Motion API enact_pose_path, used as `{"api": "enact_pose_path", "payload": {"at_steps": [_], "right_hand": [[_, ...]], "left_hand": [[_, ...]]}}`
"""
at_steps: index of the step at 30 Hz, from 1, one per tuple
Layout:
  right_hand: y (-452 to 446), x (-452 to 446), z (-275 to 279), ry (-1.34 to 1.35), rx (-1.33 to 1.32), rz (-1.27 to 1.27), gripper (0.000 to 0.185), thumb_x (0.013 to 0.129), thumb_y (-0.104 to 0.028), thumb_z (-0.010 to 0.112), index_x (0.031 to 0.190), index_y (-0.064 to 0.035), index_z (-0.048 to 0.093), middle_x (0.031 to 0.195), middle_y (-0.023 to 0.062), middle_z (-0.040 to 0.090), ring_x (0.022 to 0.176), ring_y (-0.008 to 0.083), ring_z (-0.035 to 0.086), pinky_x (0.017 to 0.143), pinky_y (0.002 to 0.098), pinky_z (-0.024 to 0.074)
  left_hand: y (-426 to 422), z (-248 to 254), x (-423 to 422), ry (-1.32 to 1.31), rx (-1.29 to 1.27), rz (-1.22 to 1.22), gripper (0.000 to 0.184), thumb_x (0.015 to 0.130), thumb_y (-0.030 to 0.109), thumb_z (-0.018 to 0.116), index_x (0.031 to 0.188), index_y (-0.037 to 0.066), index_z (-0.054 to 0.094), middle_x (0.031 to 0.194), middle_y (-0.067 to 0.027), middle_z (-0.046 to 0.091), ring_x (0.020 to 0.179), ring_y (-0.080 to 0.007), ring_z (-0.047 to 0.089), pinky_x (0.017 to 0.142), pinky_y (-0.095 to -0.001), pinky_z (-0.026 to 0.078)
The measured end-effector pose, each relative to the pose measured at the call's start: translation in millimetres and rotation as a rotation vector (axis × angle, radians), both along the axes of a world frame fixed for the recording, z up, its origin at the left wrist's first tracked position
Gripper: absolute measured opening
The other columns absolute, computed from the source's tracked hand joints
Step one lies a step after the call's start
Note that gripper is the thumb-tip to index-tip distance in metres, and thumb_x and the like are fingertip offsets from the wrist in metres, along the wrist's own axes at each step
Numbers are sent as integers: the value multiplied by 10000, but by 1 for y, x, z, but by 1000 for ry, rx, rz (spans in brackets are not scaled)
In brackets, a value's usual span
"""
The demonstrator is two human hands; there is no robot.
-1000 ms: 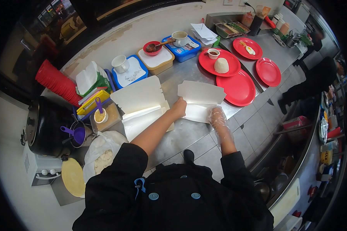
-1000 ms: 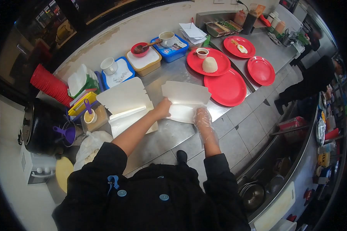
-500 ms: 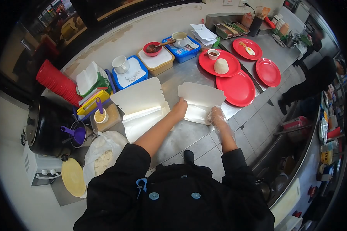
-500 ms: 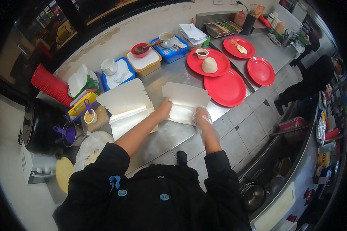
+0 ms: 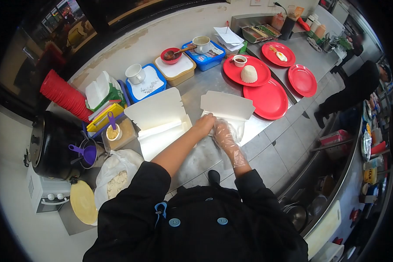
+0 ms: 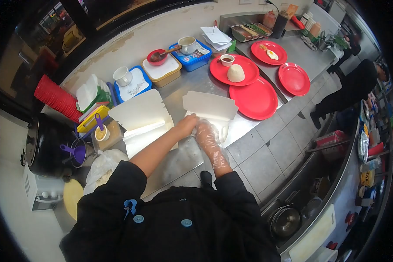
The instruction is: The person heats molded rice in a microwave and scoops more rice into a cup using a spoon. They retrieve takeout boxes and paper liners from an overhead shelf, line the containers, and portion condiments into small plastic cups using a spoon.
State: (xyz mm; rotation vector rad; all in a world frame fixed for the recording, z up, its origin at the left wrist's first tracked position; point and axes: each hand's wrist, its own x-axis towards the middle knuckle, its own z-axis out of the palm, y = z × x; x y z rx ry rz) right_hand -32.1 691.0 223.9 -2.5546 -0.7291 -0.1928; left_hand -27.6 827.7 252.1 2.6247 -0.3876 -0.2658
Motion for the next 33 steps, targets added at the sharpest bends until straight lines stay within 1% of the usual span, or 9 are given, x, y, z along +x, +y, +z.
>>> {"api": "enact_pose_path", "payload": {"at_steps": [7,9,14,16,17,20,22,27,33], "right_hand": [[-63,22,23,-80,-547,25,129,744,-104,551,829,-53,635,823,121,625,770,264,617,671,391,493],[-64,23,16,-146,-458,17,122,725,-121,559,804,-73,639,816,117,624,760,272,613,685,407,484],[-63,17,7,-289,-241,-31,113,708,-171,570,767,-114,647,809,113,620,779,299,610,723,442,462],[-62,17,28,43,-611,63,112,731,-169,569,779,-103,646,848,128,626,812,317,605,723,443,463],[-62,14,39,32,-611,81,112,731,-169,569,779,-103,646,848,128,626,812,317,605,723,443,463],[-69,-18,66,-91,-284,-38,186,732,-177,627,892,-84,649,940,156,624,921,313,583,774,443,447],[-74,-39,83,-59,15,-53,258,735,-173,666,972,-73,648,1007,144,619,977,310,574,844,424,444],[-63,-59,73,23,136,14,309,709,-142,701,999,-58,637,1023,132,620,993,325,574,865,414,446],[-38,-77,102,77,256,109,227,717,-119,700,926,-45,650,993,146,637,950,316,600,841,405,464]], "left_hand": [[-7,-8,5,11,153,132,219,736,-68,538,953,-44,555,1113,-223,466,1112,-376,463,946,-404,419],[-12,-12,11,24,159,244,299,832,121,515,1070,-57,548,1164,-209,457,1105,-336,477,903,-411,440],[-29,4,6,-15,409,200,264,811,68,488,1032,-45,578,1130,-177,502,1109,-323,471,877,-445,415],[-24,23,-6,29,443,195,286,792,47,504,1056,-21,589,1148,-162,508,1115,-311,465,870,-447,409],[-19,35,-19,-133,255,218,294,764,38,541,1050,14,603,1150,-144,517,1105,-308,466,876,-441,407],[17,71,-59,-480,-148,298,342,674,5,641,1005,88,635,1106,-107,546,1063,-308,481,877,-407,414],[64,77,-84,-565,-81,385,336,647,14,681,974,72,633,1038,-100,556,1023,-305,493,857,-377,424],[131,53,-130,-262,339,486,432,652,111,734,1064,106,605,973,-75,580,983,-263,514,852,-378,387],[148,47,-137,-512,136,494,154,700,114,701,851,142,704,804,-50,641,875,-247,576,828,-391,405]]}}
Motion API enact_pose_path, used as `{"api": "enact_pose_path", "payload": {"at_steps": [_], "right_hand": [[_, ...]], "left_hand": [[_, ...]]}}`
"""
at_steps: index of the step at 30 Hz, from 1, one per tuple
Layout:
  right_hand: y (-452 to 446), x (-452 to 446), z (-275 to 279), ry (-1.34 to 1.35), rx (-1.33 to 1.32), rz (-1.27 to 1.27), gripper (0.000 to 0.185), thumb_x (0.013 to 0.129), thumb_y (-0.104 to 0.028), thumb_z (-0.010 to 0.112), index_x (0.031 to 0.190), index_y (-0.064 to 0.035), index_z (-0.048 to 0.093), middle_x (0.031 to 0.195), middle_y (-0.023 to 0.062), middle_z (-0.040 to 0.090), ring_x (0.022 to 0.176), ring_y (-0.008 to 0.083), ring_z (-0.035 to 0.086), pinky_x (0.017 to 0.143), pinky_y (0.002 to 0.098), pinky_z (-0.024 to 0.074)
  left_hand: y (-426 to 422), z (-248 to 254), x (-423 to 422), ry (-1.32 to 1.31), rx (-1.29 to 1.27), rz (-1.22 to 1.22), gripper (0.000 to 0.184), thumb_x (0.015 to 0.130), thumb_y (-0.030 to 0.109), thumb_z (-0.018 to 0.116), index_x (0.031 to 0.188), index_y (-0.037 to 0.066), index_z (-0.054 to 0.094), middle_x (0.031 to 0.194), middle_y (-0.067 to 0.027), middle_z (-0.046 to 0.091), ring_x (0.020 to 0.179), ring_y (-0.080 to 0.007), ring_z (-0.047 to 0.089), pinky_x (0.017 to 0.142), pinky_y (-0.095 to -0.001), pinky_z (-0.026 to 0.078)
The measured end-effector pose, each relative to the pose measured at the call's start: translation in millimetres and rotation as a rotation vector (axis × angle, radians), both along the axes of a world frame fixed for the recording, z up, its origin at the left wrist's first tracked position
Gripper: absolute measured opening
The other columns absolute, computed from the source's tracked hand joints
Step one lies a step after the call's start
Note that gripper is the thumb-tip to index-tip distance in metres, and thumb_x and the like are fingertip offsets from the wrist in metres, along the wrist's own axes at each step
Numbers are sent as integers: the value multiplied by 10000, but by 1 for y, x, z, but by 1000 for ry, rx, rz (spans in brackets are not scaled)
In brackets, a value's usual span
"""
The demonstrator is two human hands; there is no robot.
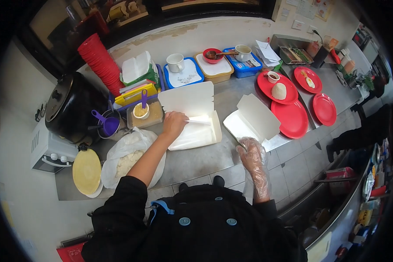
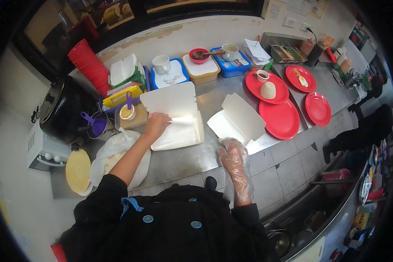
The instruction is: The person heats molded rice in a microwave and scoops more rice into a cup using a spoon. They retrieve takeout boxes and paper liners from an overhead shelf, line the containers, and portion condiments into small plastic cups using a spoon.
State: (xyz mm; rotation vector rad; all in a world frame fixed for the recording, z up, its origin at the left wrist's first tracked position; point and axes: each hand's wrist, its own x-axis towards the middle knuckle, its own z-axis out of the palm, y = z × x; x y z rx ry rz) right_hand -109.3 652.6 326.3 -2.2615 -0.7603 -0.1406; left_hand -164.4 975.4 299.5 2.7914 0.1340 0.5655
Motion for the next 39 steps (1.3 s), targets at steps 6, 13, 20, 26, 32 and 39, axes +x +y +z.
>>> {"api": "enact_pose_path", "payload": {"at_steps": [6,13,20,26,32,39], "right_hand": [[17,-7,40,316,47,11,379,776,-216,706,1071,3,613,1110,170,610,1051,304,574,892,378,447],[64,-26,17,1140,928,224,572,807,-275,717,1245,23,503,1120,128,590,1027,178,564,844,299,466],[27,4,7,776,609,2,185,840,-121,658,979,2,660,796,-4,618,652,66,528,601,227,430],[-14,6,51,842,91,378,131,812,-96,657,898,3,665,790,48,610,700,138,556,652,277,440],[-44,30,53,407,-8,133,91,776,-91,638,779,-6,607,753,108,589,712,178,555,667,318,434],[-27,62,15,404,-308,533,109,742,-95,556,779,7,564,717,144,570,700,270,552,670,375,439]], "left_hand": [[-1,78,-18,288,-615,141,159,799,170,698,899,46,699,894,-69,688,765,-169,655,684,-320,503],[-31,93,-26,370,-1269,-86,281,880,218,632,1052,-5,630,957,-59,675,850,-102,620,754,-236,486],[-26,51,-22,367,-559,-126,539,800,443,682,1135,28,604,1048,-113,639,985,-219,599,876,-336,461],[-69,70,-24,233,-619,-346,1130,587,446,831,1459,144,180,1502,-118,174,1389,-323,139,1127,-418,153],[-62,77,-24,646,-675,-442,823,600,402,822,1287,97,487,1259,-102,518,1207,-302,433,1012,-378,353],[-32,-46,-67,169,-35,-191,261,767,150,652,1020,87,649,999,-100,655,936,-268,624,810,-371,505]]}}
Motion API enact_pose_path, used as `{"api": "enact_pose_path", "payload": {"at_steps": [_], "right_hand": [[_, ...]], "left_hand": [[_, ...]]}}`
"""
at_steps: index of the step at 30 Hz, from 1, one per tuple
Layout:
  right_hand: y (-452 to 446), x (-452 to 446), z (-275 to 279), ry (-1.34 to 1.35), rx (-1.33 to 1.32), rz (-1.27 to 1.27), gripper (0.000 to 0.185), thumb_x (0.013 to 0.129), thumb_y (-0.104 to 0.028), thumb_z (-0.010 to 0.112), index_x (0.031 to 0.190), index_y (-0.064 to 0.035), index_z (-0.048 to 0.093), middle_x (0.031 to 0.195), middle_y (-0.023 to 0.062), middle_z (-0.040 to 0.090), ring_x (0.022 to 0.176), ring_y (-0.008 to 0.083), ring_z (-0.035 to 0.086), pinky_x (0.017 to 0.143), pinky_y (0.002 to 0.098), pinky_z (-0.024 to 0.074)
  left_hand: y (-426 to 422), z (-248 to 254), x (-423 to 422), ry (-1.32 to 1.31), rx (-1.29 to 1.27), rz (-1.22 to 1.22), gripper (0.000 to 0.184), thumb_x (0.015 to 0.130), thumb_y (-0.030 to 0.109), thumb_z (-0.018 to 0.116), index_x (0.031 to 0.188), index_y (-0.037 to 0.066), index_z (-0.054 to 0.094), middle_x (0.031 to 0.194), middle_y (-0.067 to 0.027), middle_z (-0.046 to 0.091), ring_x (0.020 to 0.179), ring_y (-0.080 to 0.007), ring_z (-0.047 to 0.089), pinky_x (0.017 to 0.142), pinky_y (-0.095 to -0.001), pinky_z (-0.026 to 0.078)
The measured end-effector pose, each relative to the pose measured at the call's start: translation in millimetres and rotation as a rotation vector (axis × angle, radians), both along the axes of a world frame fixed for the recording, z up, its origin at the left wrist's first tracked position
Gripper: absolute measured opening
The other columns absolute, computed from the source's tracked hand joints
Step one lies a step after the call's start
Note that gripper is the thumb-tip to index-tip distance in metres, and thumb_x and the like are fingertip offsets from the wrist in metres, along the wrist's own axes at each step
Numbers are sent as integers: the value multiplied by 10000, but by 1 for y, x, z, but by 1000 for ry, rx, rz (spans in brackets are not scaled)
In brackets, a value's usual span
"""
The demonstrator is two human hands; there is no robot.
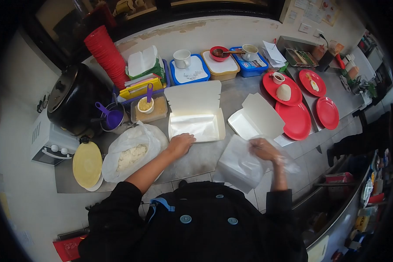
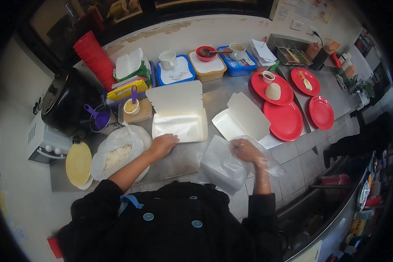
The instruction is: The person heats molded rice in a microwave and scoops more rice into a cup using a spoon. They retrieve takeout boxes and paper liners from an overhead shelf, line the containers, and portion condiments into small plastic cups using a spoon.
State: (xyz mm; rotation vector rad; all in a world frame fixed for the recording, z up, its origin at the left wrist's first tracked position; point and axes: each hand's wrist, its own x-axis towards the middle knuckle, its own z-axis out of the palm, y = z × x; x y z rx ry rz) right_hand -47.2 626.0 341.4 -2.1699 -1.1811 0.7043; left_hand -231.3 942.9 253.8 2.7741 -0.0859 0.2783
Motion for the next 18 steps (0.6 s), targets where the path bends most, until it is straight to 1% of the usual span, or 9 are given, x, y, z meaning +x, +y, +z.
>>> {"api": "enact_pose_path", "payload": {"at_steps": [3,4,7,10,12,13,15,16,18], "right_hand": [[43,6,-71,-245,80,127,132,749,-104,544,825,-7,590,835,194,612,812,366,579,744,433,451],[61,3,-83,-275,64,117,143,755,-110,543,845,-19,607,854,191,618,836,372,579,767,440,451],[122,-9,-96,-309,130,100,188,766,-115,553,916,-44,642,900,186,631,915,369,580,826,447,448],[175,-15,-90,-368,4,223,217,790,-129,550,967,-56,651,952,178,639,966,354,576,853,454,437],[204,-18,-101,-628,50,268,219,824,-152,504,971,-76,647,981,146,646,945,369,596,812,484,464],[214,-19,-116,-630,52,275,219,824,-152,504,971,-76,647,981,146,646,945,369,596,812,484,464],[231,-18,-141,-895,542,-86,269,808,-161,516,1030,-63,632,1025,150,628,971,359,580,838,484,452],[231,-17,-147,-896,544,-83,269,808,-161,516,1030,-63,632,1025,150,628,971,359,580,838,484,452],[220,-15,-151,-660,300,-104,320,786,-146,539,1080,-42,612,1080,176,596,1020,350,553,884,476,428]], "left_hand": [[-3,19,0,-115,-51,99,224,779,25,576,976,86,662,1011,-92,663,966,-278,633,790,-374,526],[-5,33,0,-115,-51,101,224,779,25,576,976,86,662,1011,-92,663,966,-278,633,790,-374,526],[-5,85,0,-222,-86,153,267,769,-5,570,1001,95,657,1032,-87,662,988,-268,632,791,-366,533],[1,117,1,-320,-67,198,296,771,-11,567,1031,102,653,1035,-85,660,992,-245,633,787,-365,534],[5,113,0,-315,-48,211,294,773,-11,565,1031,100,652,1035,-87,660,992,-248,633,790,-364,533],[7,109,1,-308,-31,212,292,775,-12,562,1030,98,652,1035,-89,660,991,-252,633,793,-363,532],[4,96,1,-285,-60,218,288,776,-13,557,1025,94,653,1041,-89,659,994,-257,632,795,-362,532],[1,90,1,-260,-92,215,284,777,-14,553,1020,90,655,1047,-88,658,996,-261,630,798,-360,531],[-4,79,2,-256,-100,221,276,776,-13,551,1009,87,658,1050,-89,659,998,-264,630,798,-359,531]]}}
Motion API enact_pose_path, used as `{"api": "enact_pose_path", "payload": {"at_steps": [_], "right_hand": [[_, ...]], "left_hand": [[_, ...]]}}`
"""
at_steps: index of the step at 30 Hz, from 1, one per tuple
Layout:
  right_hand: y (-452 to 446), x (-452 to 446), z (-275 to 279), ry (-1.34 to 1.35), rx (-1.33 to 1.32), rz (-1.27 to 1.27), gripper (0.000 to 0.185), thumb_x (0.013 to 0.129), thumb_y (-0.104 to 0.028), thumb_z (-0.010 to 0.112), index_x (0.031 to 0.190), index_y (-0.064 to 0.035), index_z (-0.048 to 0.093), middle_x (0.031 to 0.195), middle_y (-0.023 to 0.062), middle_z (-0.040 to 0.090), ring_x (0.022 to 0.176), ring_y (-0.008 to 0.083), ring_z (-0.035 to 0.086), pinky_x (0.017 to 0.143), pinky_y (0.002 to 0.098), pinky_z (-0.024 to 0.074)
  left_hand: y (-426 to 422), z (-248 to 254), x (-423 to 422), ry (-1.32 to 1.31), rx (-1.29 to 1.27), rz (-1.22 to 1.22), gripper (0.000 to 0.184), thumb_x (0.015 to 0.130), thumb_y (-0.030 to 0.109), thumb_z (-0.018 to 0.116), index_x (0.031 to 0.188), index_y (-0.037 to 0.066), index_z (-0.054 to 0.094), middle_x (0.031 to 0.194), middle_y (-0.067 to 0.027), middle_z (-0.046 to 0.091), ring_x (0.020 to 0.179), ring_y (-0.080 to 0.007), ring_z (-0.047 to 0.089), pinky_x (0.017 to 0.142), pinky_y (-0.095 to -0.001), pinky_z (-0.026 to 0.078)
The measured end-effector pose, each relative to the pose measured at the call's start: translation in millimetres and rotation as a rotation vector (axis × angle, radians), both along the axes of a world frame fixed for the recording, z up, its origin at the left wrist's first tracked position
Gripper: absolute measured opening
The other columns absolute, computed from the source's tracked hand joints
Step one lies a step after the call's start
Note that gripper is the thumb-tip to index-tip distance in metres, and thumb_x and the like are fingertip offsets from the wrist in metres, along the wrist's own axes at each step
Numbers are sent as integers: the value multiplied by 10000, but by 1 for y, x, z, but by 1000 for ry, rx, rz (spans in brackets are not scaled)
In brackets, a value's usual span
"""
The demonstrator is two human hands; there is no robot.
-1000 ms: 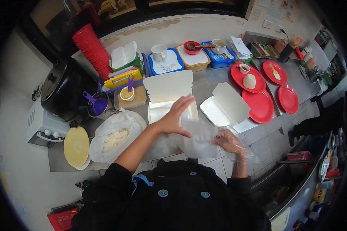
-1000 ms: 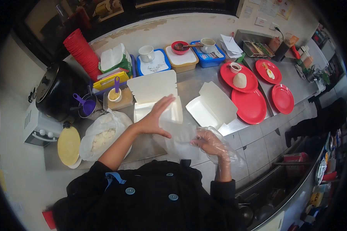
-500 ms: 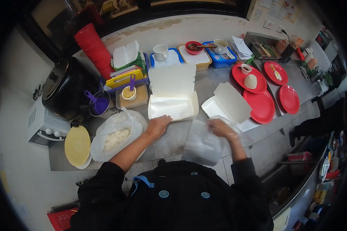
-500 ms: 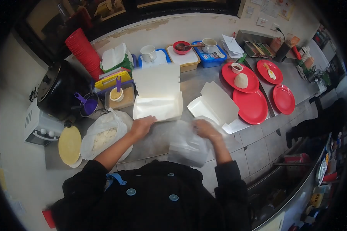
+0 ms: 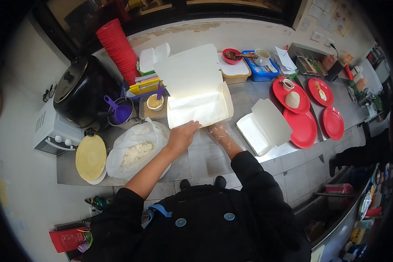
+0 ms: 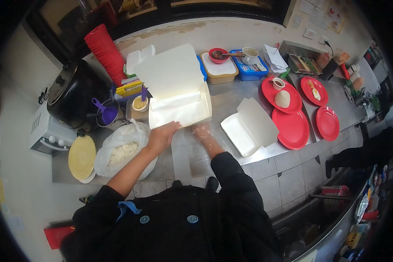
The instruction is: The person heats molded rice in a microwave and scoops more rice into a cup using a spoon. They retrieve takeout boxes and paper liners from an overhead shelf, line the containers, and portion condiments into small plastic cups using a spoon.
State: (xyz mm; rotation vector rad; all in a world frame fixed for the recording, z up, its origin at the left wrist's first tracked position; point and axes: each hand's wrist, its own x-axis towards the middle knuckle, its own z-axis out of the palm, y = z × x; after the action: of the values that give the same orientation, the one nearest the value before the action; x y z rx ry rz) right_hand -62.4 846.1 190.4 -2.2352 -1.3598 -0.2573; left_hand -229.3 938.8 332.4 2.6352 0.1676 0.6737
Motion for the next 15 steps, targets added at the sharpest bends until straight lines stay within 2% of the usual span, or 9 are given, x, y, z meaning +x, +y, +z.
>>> {"api": "enact_pose_path", "payload": {"at_steps": [3,5,7,11,13,15], "right_hand": [[-34,0,44,242,-176,-100,356,764,-101,557,1111,-31,600,1164,203,546,1083,342,516,930,462,401],[-66,-9,51,129,95,-219,333,747,-39,556,1076,-28,606,1140,198,560,1062,360,528,894,463,426],[-102,-20,72,303,77,-198,375,735,-28,587,1110,-14,576,1135,212,565,1070,400,522,907,469,422],[-141,-52,77,160,136,-259,388,727,-18,583,1115,-33,586,1196,184,554,1145,393,488,959,461,405],[-149,-54,71,111,173,-107,432,710,-22,592,1141,-51,580,1264,163,522,1193,375,463,996,457,386],[-159,-52,78,90,138,-151,440,704,-18,593,1142,-52,574,1223,170,531,1184,366,468,1007,472,365]], "left_hand": [[-4,-15,2,25,11,8,263,775,-8,547,992,83,664,1059,-89,659,1005,-263,628,803,-359,530],[-8,-28,2,48,27,15,258,775,-4,545,985,83,667,1065,-90,658,1011,-260,626,806,-359,529],[-12,-45,2,48,66,-38,254,795,6,544,1004,90,661,1044,-104,658,983,-262,638,778,-351,538],[-17,-85,5,195,61,-26,270,804,15,502,1010,88,662,1102,-102,644,1062,-268,603,855,-368,510],[-18,-92,6,273,52,-12,272,814,23,494,1022,89,658,1108,-110,641,1075,-276,595,863,-376,507],[-17,-94,9,293,29,-12,265,813,38,506,1025,88,656,1124,-113,634,1087,-279,587,880,-377,494]]}}
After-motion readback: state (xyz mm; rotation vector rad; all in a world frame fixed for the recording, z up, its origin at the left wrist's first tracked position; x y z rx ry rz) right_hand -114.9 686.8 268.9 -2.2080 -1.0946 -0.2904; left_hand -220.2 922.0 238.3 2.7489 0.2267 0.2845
